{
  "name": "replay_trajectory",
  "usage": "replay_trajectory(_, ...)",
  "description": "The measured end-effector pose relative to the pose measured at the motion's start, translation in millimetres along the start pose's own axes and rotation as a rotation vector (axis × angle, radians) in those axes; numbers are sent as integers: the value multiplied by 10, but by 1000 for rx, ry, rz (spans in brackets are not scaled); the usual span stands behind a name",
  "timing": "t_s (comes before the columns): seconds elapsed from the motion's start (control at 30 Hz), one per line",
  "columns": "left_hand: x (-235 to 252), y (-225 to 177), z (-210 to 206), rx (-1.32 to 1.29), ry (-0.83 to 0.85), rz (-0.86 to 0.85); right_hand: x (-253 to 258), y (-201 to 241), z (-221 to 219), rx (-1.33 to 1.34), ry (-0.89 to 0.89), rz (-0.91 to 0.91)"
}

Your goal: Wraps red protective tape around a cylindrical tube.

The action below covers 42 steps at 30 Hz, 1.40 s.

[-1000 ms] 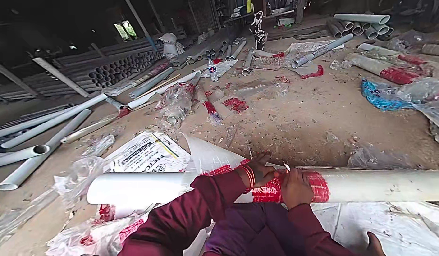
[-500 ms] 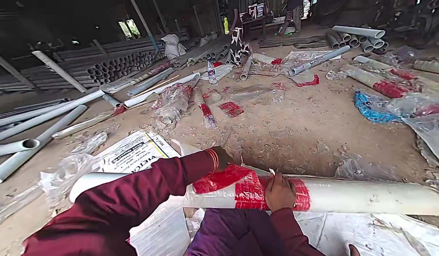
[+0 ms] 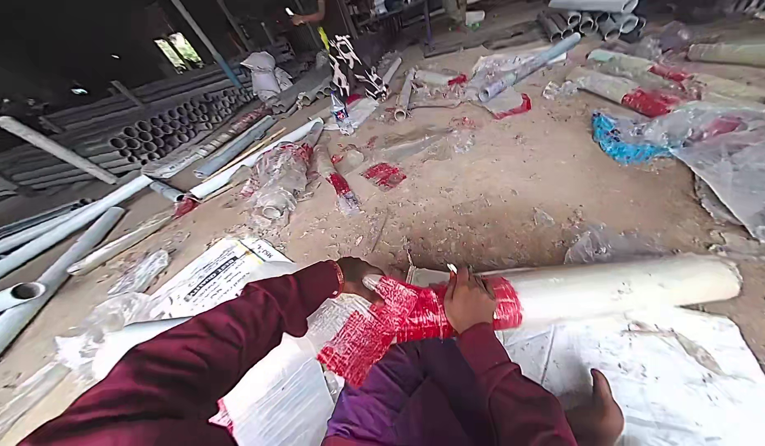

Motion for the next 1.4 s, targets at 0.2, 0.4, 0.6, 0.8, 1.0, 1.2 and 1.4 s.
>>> replay_trajectory(0.2, -589, -235, -192, 208, -683, -78, -108, -666, -1412, 61, 149, -147)
replay_trajectory(0.4, -1199, -664, -483, 427, -904, -92, -89, -675, -1371, 107, 27, -124)
replay_trajectory(0.6, -1461, -1068, -793, 491, -935, 23, -109, -667, -1337, 111, -29, -86)
replay_trajectory(0.8, -1353, -895, -635, 537, -1088, -119, 21, -685, -1364, 130, 245, -209)
replay_trajectory(1.0, -1372, -702, -115, -229, -1410, -13, 138, -649, -1327, 101, 451, -254)
replay_trajectory(1.2, -669, -1039, -73, 8, -693, 17, 110, -653, -1321, 67, 440, -261)
replay_trajectory(1.4, -85, -1372, -2, 247, -219, 196, 80, -674, -1317, 35, 397, -271)
Point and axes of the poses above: each hand's wrist, its own x-axis towards the middle knuckle, its own z-axis out of the back of the hand, y = z × x, the point moved 8 cm from there along x, towards the middle knuckle, and after that the axes turned 10 degrees about -y, right-handed, at the moved point
